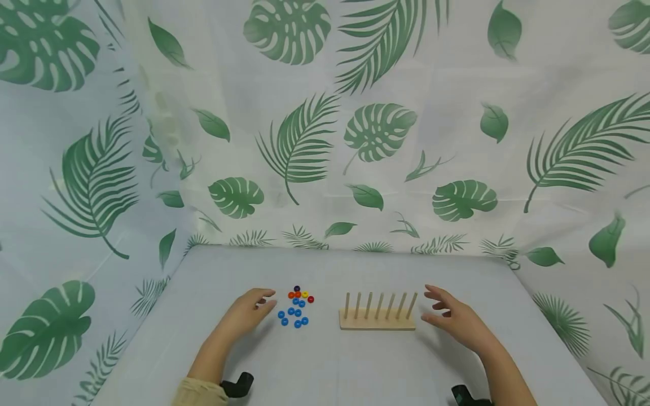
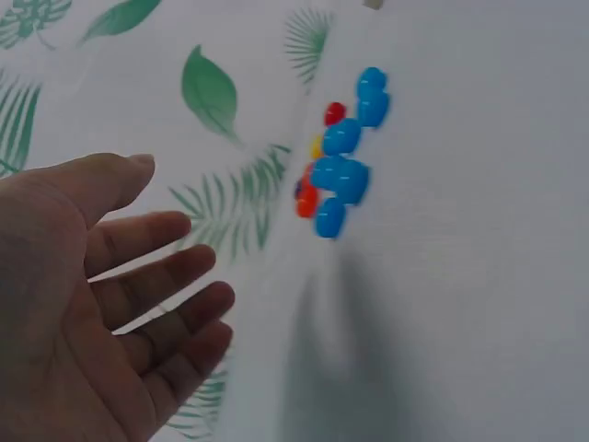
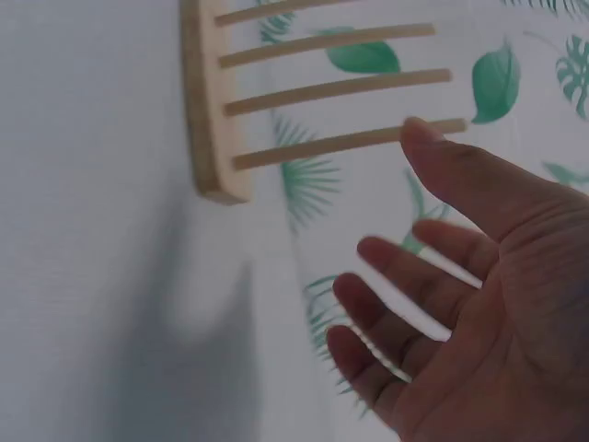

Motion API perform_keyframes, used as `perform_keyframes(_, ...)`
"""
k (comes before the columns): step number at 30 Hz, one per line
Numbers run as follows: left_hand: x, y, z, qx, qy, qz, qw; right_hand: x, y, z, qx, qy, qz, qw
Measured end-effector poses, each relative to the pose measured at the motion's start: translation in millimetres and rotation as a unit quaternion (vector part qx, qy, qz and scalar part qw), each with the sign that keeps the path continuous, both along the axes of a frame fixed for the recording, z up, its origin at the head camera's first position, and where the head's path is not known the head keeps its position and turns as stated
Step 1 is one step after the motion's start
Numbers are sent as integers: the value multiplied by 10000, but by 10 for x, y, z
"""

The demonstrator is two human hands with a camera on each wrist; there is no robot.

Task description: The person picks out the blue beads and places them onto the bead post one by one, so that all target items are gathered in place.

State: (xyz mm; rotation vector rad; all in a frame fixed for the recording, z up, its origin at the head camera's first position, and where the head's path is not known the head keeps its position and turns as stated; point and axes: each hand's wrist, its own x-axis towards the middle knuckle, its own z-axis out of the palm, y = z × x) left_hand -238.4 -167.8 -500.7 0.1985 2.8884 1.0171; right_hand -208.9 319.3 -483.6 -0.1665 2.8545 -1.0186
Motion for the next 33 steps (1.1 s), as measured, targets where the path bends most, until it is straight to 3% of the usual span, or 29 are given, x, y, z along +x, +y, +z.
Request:
perform_keyframes(9,-6,45,-463,329,404,218,9984,-8,26,-456,-729,93,0,9973)
perform_keyframes(13,5,42,-578,444,357,250,9981,-27,-7,-573,-559,-12,-199,9982)
perform_keyframes(21,-14,20,-675,109,625,92,9979,-99,-106,-631,-216,-105,-492,9985)
perform_keyframes(25,-19,25,-692,-55,874,132,9961,-120,-148,-633,-124,-76,-515,9986)
perform_keyframes(33,-24,73,-734,-309,1040,199,9939,-93,-182,-620,-12,-165,-592,9981)
